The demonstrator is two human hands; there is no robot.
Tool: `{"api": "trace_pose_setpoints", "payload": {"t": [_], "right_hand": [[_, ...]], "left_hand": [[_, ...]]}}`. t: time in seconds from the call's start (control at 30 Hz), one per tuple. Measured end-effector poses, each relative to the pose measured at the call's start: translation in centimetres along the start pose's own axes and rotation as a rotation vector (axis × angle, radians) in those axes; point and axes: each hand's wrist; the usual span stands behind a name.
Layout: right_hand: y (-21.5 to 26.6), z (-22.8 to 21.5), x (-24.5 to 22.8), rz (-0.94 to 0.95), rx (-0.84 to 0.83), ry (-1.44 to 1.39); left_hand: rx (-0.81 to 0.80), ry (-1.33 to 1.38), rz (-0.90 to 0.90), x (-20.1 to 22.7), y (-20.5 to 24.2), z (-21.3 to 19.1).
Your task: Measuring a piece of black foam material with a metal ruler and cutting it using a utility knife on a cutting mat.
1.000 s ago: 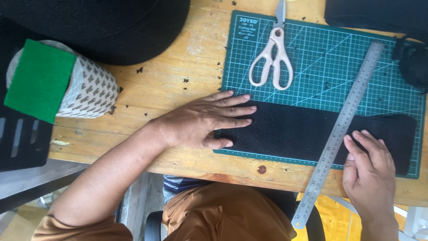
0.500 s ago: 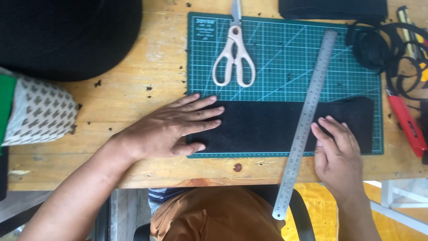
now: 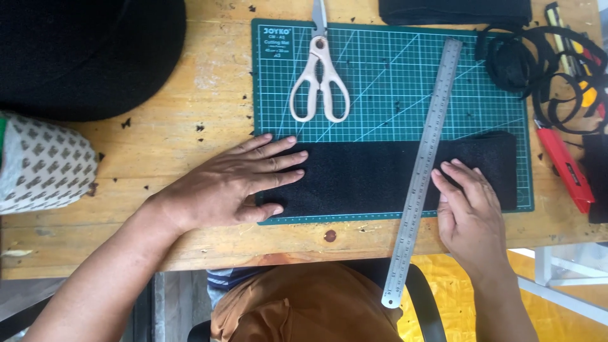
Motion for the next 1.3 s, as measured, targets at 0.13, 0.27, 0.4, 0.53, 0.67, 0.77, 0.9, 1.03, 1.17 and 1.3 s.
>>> {"api": "trace_pose_setpoints", "payload": {"t": [0.13, 0.27, 0.4, 0.53, 0.67, 0.77, 0.9, 1.03, 1.17, 1.3], "right_hand": [[0.0, -0.2, -0.3, 0.055, -0.052, 0.001], [0.0, 0.0, 0.0, -0.008, -0.04, 0.026], [0.2, 0.0, 0.3, -0.01, -0.113, 0.107], [-0.3, -0.3, -0.2, -0.049, -0.082, 0.12], [-0.4, -0.3, -0.4, -0.039, -0.072, 0.099], [-0.4, -0.7, -0.6, -0.03, -0.076, 0.049], [-0.8, -1.6, -1.3, -0.002, -0.092, -0.063], [-0.9, -1.6, -1.9, 0.037, -0.084, -0.12], [-1.3, -1.3, -2.4, 0.035, -0.006, -0.094], [-1.2, -1.6, -2.5, 0.081, -0.04, -0.079]], "left_hand": [[-0.019, -0.004, -0.011, -0.1, 0.0, 0.0], [-0.009, -0.053, 0.003, -0.2, 0.1, 0.0], [0.0, -0.033, 0.007, -0.1, 0.0, 0.0], [0.008, -0.054, 0.009, -0.1, 0.0, 0.1], [0.023, -0.04, 0.015, 0.0, 0.0, 0.0], [0.022, -0.052, 0.017, -0.1, 0.0, 0.2], [0.009, -0.054, 0.005, 0.0, 0.0, 0.0], [0.011, -0.053, 0.008, 0.0, 0.0, 0.0], [0.015, -0.041, 0.005, 0.0, 0.0, 0.0], [-0.03, 0.002, -0.036, 0.1, 0.1, -0.4]]}}
Point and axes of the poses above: each hand's wrist, its own y-axis away from the middle knuckle, its own z-axis out of the palm, x = y × z, and after that the axes turned 4 degrees about -y, right-handed
